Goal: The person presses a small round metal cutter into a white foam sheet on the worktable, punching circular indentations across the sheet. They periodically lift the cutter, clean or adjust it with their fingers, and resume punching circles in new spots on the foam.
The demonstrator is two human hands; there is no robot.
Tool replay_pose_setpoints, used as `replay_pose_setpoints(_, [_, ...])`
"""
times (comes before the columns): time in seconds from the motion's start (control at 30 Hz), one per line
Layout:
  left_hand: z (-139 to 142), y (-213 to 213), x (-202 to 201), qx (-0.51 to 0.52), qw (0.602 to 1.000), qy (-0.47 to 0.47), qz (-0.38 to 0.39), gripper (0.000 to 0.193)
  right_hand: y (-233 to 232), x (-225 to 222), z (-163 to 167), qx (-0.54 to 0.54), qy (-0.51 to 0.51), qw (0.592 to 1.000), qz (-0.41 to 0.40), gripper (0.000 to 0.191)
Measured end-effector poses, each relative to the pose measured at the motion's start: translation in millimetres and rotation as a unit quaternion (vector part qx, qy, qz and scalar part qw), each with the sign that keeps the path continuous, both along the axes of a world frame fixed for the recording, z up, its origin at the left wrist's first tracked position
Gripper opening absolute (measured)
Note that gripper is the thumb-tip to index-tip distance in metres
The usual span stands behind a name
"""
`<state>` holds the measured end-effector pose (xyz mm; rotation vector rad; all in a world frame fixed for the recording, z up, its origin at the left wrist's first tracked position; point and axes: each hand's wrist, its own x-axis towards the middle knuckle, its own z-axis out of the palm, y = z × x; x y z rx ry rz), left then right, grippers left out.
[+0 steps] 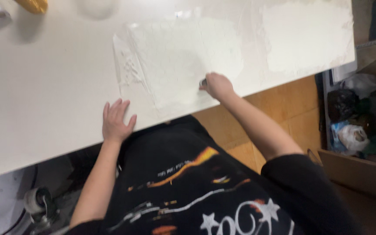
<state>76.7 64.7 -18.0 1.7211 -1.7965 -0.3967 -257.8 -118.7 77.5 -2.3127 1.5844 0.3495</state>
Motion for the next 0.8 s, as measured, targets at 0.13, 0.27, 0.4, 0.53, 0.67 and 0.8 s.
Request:
replay_pose_setpoints(0.13, [-0.6, 1.0, -1.1, 0.005, 1.0, 0.009, 0.004, 0.052, 10.6, -27.7, 6.9, -0.009, -0.129, 0.972, -0.198, 0.045])
replay_pose_setpoints(0.27, [-4.6, 3.9, -0.8, 0.019, 1.0, 0.013, 0.014, 0.05, 7.9, -69.1, 4.1, 0.009, -0.141, 0.94, -0.311, 0.044])
replay_pose_setpoints(0.4, [-8.4, 4.7, 0.6, 0.015, 1.0, 0.007, 0.004, 0.05, 6.1, -79.1, -15.0, -0.025, -0.158, 0.966, -0.202, 0.046])
replay_pose_setpoints(0.53, [-9.2, 5.5, 1.6, 0.02, 1.0, 0.007, 0.006, 0.05, 8.1, -74.4, -23.4, -0.034, -0.106, 0.982, -0.151, 0.044])
replay_pose_setpoints(0.67, [-9.0, 6.5, 2.1, 0.022, 1.0, 0.007, 0.001, 0.051, 8.8, -71.9, -20.7, -0.032, -0.084, 0.986, -0.143, 0.04])
replay_pose_setpoints(0.8, [-8.2, 5.9, 2.4, 0.026, 1.0, 0.007, 0.001, 0.051, 3.0, -67.6, -18.8, -0.04, -0.052, 0.989, -0.132, 0.042])
